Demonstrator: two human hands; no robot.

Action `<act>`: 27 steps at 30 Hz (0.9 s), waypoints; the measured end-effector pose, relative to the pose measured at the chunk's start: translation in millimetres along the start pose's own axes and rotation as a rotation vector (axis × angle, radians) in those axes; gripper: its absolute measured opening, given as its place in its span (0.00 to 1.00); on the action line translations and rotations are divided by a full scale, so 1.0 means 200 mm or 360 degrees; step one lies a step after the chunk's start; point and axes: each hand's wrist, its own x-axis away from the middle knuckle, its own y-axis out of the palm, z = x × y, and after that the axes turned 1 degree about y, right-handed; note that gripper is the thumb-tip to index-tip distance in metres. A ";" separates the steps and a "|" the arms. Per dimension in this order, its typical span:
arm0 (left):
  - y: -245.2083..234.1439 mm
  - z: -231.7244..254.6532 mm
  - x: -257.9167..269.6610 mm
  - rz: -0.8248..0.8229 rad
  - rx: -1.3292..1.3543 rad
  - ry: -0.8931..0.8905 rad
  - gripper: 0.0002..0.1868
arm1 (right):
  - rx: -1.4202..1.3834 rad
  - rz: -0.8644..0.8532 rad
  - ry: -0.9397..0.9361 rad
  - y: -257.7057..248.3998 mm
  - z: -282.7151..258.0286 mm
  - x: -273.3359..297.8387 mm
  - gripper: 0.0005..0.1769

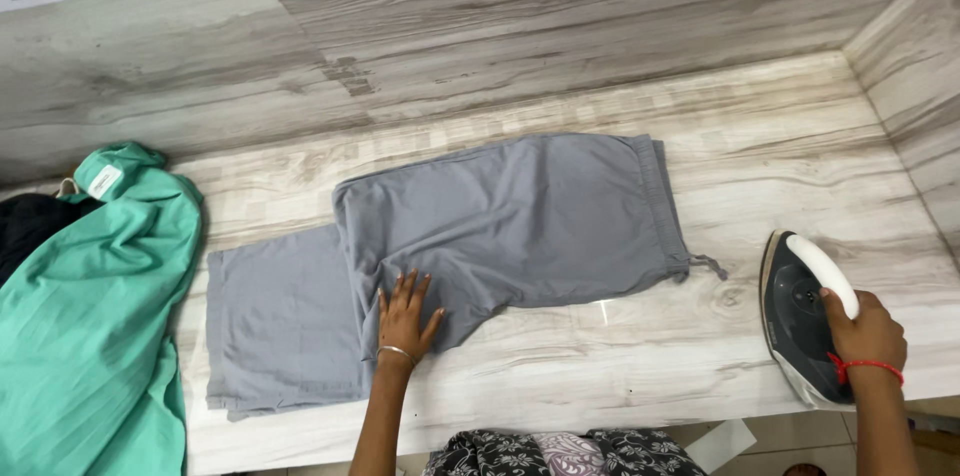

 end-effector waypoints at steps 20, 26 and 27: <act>0.00 -0.62 0.59 0.0166 0.0043 -0.0213 0.29 | 0.0235 -0.0132 -0.1700 0.72 -1.41 0.82 0.16; -0.05 -0.97 0.60 0.0930 0.1036 -0.0467 0.18 | -0.0212 -0.0183 -0.1234 0.46 -1.16 0.79 0.16; -0.11 -1.02 0.59 0.1083 0.1326 -0.0516 0.14 | -0.0293 -0.0080 -0.1187 0.39 -1.13 0.77 0.15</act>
